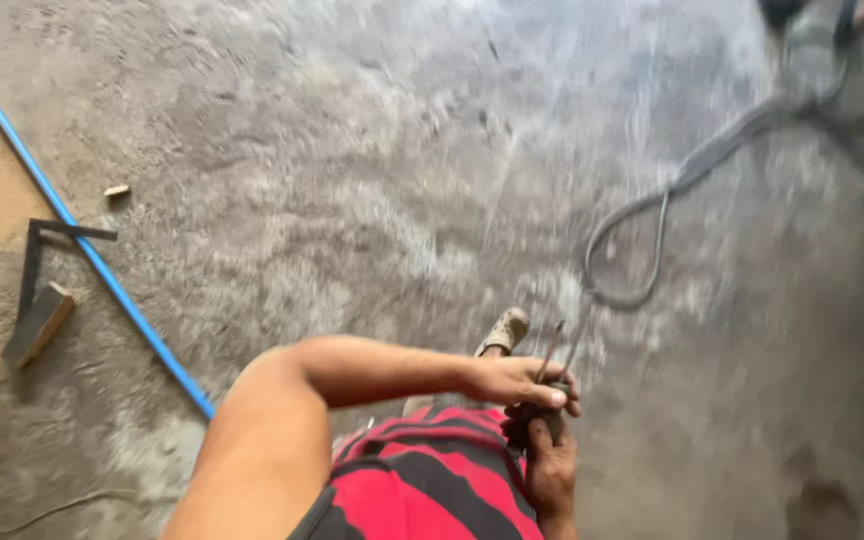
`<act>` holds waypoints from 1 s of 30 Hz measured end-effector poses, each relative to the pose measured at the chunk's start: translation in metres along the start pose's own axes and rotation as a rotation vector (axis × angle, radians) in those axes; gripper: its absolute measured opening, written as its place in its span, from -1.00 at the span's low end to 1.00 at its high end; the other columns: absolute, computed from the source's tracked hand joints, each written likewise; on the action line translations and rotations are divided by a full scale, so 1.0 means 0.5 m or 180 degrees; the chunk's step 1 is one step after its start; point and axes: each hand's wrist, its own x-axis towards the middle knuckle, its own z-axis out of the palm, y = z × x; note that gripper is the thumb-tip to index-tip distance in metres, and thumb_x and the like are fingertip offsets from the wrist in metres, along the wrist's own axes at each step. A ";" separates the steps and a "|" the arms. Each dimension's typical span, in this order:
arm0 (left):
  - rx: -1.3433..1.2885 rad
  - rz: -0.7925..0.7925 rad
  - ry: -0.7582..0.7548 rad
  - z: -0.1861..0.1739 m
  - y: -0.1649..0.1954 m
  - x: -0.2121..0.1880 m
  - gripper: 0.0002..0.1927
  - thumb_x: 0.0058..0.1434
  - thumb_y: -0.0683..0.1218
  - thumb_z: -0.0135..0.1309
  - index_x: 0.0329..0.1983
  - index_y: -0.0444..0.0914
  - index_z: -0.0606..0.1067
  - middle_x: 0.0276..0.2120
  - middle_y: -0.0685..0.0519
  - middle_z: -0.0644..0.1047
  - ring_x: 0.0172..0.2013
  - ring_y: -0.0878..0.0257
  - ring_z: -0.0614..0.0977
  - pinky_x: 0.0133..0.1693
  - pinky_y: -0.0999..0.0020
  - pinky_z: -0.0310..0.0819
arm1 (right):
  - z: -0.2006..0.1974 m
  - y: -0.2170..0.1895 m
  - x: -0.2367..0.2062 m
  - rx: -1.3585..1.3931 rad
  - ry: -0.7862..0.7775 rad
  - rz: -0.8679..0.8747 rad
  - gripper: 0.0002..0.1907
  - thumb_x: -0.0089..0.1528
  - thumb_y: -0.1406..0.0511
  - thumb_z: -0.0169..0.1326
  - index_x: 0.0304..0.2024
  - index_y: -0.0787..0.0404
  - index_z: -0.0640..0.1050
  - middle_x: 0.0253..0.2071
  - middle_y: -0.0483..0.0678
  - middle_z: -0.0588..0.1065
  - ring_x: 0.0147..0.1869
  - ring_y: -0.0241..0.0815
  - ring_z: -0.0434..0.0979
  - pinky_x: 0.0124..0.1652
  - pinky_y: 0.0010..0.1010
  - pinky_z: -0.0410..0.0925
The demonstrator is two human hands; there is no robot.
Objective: The person picks up a sanding block, walks across the workshop, and takes a screwdriver from a toolbox. They then use the screwdriver to unscrew and loosen the metal lock plate and knob assembly from a wooden panel door lying on the floor, working on the screws by hand.
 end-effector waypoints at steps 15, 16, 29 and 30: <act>-0.2015 0.1836 0.3835 -0.720 0.773 -0.069 -0.73 0.41 0.01 -0.11 0.06 -0.22 0.37 -0.19 -0.11 0.63 -0.27 0.08 0.68 -0.22 0.18 0.63 | 0.610 -0.584 1.212 -0.1831 -0.3396 0.1330 -0.60 0.42 0.14 0.12 0.08 0.38 0.55 -0.25 -0.11 0.52 -0.24 -0.33 0.46 -0.19 -0.47 0.41; -0.2139 0.1936 0.3898 -0.776 0.804 -0.083 -0.74 0.40 0.03 -0.14 0.02 -0.20 0.35 -0.24 -0.13 0.63 -0.33 0.05 0.67 -0.26 0.16 0.61 | 0.642 -0.591 1.288 -0.2131 -0.3419 0.1350 -0.59 0.37 0.13 0.11 0.09 0.33 0.55 -0.22 -0.13 0.55 -0.22 -0.34 0.49 -0.17 -0.46 0.42; 0.0669 0.0268 0.5723 -1.640 1.435 -0.399 -0.77 0.23 0.02 0.10 -0.23 -0.24 0.51 -0.42 -0.09 0.61 -0.36 0.06 0.63 -0.26 0.14 0.54 | 0.786 -0.857 2.073 -0.3904 0.0252 0.2458 -0.55 0.30 0.05 0.17 -0.29 0.36 0.50 -0.47 0.27 0.46 -0.11 0.55 0.45 -0.43 0.06 0.31; 0.1246 -0.0353 0.5614 -1.697 1.509 -0.422 -0.72 0.19 0.06 0.14 -0.17 -0.21 0.53 -0.32 -0.11 0.62 -0.24 -0.02 0.63 -0.16 0.11 0.51 | 0.848 -0.869 2.167 -0.3710 0.0372 0.2432 -0.56 0.29 0.06 0.18 -0.28 0.35 0.51 -0.46 0.25 0.47 -0.13 0.52 0.46 -0.43 0.04 0.32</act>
